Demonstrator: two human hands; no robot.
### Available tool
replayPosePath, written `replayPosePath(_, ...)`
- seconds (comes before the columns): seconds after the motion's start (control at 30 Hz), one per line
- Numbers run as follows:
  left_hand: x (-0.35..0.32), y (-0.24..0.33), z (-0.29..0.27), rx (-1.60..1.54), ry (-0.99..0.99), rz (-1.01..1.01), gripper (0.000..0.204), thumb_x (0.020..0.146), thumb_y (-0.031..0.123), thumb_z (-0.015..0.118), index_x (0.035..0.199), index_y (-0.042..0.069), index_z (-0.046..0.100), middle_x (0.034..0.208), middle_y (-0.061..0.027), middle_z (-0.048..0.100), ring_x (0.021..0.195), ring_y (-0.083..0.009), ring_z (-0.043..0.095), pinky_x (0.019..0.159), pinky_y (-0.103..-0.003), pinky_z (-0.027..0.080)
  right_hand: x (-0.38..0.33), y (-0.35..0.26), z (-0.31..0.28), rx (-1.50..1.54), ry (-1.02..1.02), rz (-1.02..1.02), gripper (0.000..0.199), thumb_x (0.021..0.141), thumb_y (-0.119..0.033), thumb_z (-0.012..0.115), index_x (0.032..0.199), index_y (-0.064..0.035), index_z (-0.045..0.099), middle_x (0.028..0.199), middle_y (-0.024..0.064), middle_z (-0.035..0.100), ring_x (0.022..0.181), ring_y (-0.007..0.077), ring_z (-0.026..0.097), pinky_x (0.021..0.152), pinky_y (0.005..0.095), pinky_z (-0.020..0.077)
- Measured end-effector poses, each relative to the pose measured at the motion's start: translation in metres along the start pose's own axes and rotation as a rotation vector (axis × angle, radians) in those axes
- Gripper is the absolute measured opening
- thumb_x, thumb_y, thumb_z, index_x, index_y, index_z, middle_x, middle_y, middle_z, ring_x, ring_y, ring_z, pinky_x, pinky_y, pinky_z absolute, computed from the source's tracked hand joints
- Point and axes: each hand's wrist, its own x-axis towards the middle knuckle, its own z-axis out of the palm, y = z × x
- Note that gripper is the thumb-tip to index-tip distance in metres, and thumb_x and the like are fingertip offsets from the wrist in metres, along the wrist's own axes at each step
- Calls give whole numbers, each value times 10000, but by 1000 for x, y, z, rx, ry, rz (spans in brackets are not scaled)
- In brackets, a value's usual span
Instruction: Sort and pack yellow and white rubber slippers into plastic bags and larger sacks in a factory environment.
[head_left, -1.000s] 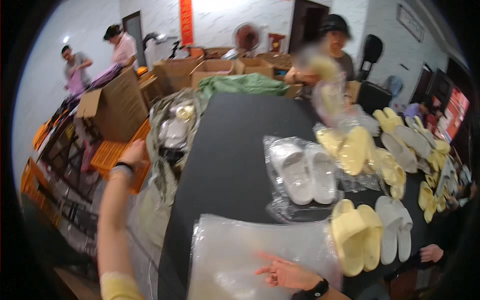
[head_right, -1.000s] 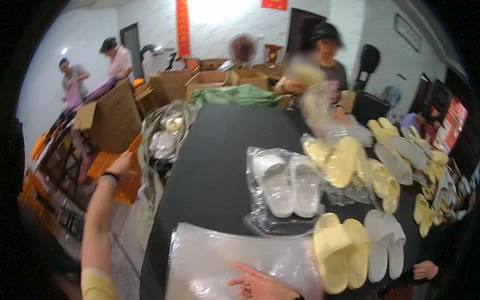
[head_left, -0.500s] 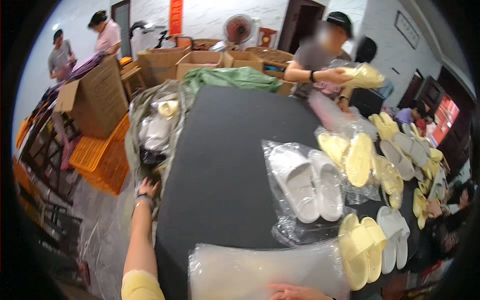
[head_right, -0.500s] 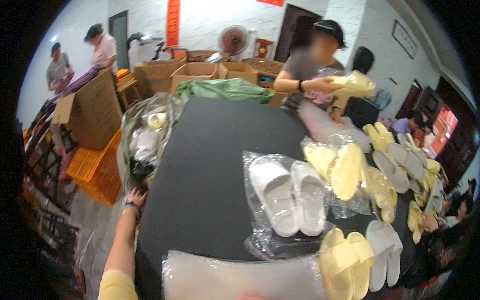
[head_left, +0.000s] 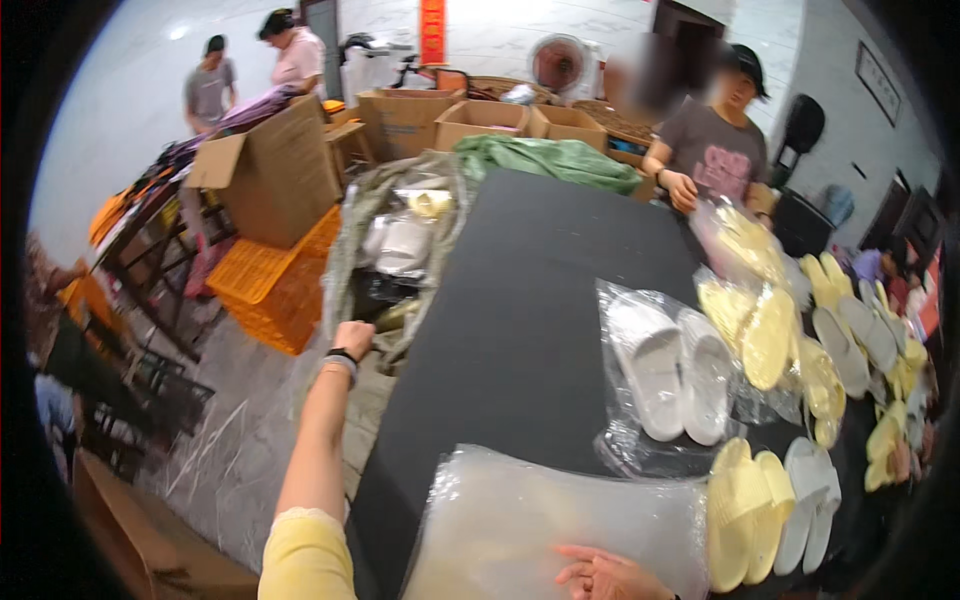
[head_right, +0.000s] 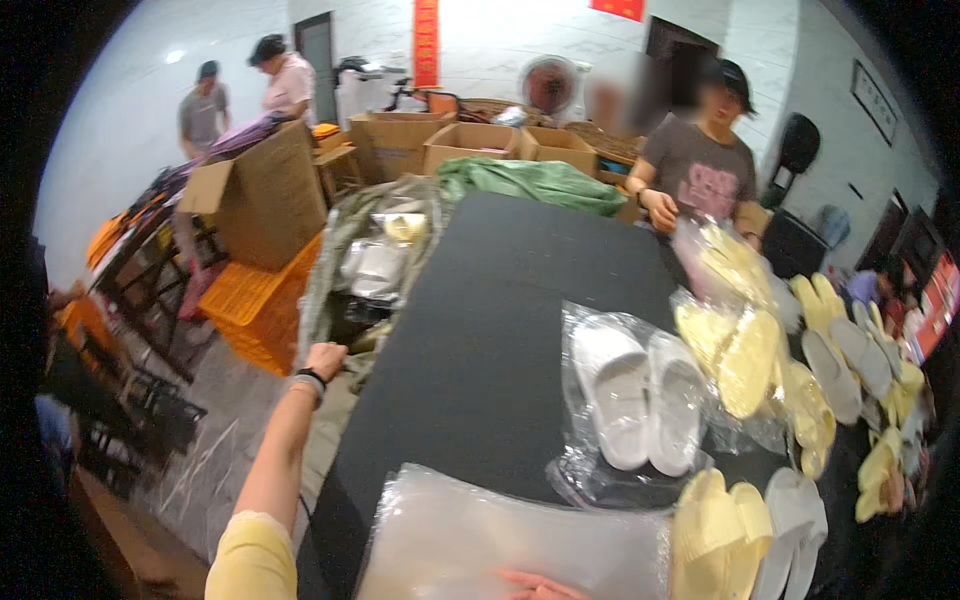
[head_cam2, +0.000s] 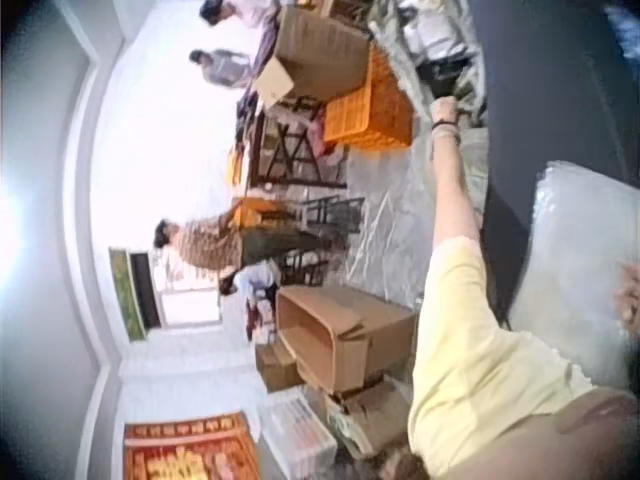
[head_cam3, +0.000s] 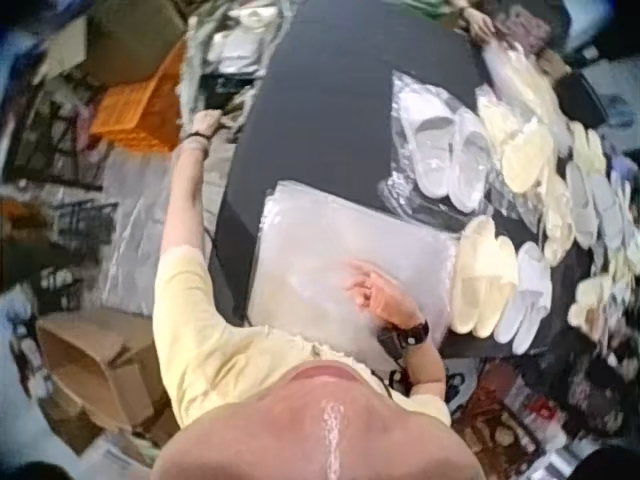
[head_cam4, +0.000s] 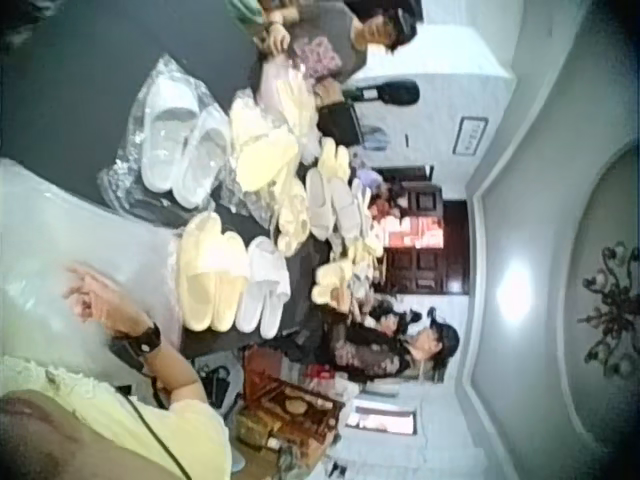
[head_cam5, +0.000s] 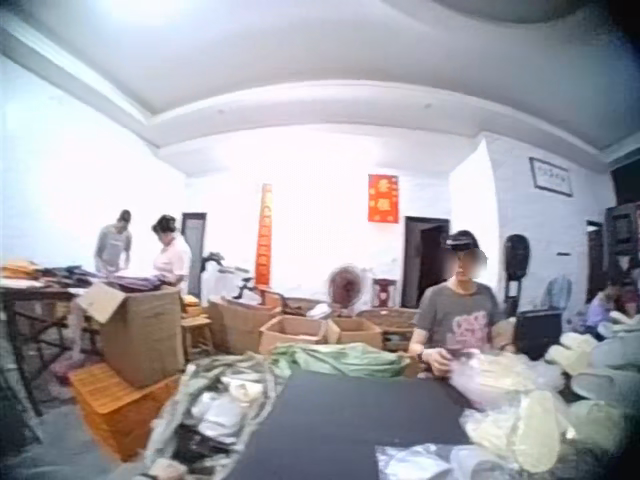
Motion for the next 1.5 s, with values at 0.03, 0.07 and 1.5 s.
replayPosePath(0.03, -1, 20, -13, -27, -58, 60, 148, 764, 127, 552, 723, 71, 683, 788, -144, 671, 762, -286, 669, 624, -398, 528, -2, 5, -7, -34, 42, -31, 472, 980, -262, 390, 1387, -37, 305, 1077, 103, 580, 777, 155, 532, 695, 303, 470)
replayPosePath(0.07, -7, 27, -15, -45, -88, 53, 144, 764, 125, 549, 727, 72, 678, 791, -142, 673, 762, -288, 671, 621, -397, 532, -2, 5, -13, -78, 50, -44, 471, 985, -277, 381, 1384, -39, 310, 1076, 93, 581, 779, 153, 533, 696, 305, 471)
replayPosePath(1.5, -27, -37, 135, -343, 282, 160, 226, 856, 200, 514, 756, 69, 668, 746, -117, 639, 686, -313, 608, 593, -396, 468, -1, -7, -8, -8, -122, -33, 433, 993, -303, 389, 1332, -36, 356, 1077, 98, 558, 781, 117, 573, 699, 250, 487)
